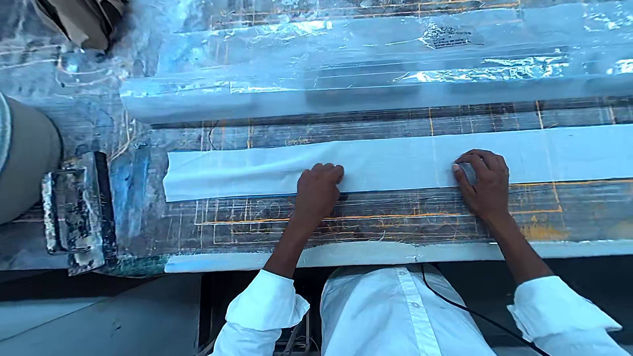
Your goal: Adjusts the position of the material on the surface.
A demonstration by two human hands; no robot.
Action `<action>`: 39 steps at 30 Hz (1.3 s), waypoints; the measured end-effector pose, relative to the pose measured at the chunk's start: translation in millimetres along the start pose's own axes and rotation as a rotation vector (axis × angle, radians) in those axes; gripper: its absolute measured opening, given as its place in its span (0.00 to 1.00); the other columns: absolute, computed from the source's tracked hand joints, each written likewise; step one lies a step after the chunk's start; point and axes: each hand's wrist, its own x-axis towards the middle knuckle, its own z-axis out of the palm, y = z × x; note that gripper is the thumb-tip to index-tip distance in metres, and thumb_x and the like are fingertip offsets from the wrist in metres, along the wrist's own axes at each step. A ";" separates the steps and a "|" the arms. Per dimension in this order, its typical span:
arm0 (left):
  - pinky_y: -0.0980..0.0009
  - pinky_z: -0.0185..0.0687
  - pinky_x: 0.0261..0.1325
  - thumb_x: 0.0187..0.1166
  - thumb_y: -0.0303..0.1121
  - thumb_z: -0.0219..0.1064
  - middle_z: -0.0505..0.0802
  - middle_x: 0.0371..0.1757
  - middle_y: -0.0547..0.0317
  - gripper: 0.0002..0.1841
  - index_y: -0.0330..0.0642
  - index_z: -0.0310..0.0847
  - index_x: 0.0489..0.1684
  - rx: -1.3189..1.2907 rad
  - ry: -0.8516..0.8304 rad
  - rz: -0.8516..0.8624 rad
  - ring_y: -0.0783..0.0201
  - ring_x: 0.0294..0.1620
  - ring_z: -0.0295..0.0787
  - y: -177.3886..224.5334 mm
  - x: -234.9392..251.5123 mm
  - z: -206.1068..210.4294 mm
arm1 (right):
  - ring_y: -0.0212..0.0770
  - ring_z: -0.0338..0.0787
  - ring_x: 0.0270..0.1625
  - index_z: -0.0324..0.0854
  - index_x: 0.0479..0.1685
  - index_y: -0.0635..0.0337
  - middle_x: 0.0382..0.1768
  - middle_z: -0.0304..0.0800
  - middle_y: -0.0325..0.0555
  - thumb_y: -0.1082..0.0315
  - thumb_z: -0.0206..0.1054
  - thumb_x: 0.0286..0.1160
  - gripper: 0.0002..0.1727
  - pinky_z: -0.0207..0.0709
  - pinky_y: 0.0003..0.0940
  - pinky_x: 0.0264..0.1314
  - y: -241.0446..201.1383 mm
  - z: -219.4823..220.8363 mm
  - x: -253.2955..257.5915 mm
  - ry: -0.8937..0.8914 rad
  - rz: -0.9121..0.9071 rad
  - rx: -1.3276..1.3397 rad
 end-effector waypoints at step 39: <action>0.33 0.70 0.64 0.79 0.43 0.74 0.89 0.50 0.32 0.22 0.29 0.86 0.53 -0.206 0.391 -0.922 0.36 0.57 0.83 -247.9 -71.3 -100.9 | 0.74 0.76 0.70 0.83 0.59 0.67 0.65 0.81 0.69 0.48 0.47 0.89 0.30 0.63 0.71 0.71 -2.8 0.9 1.2 -0.009 0.004 -0.054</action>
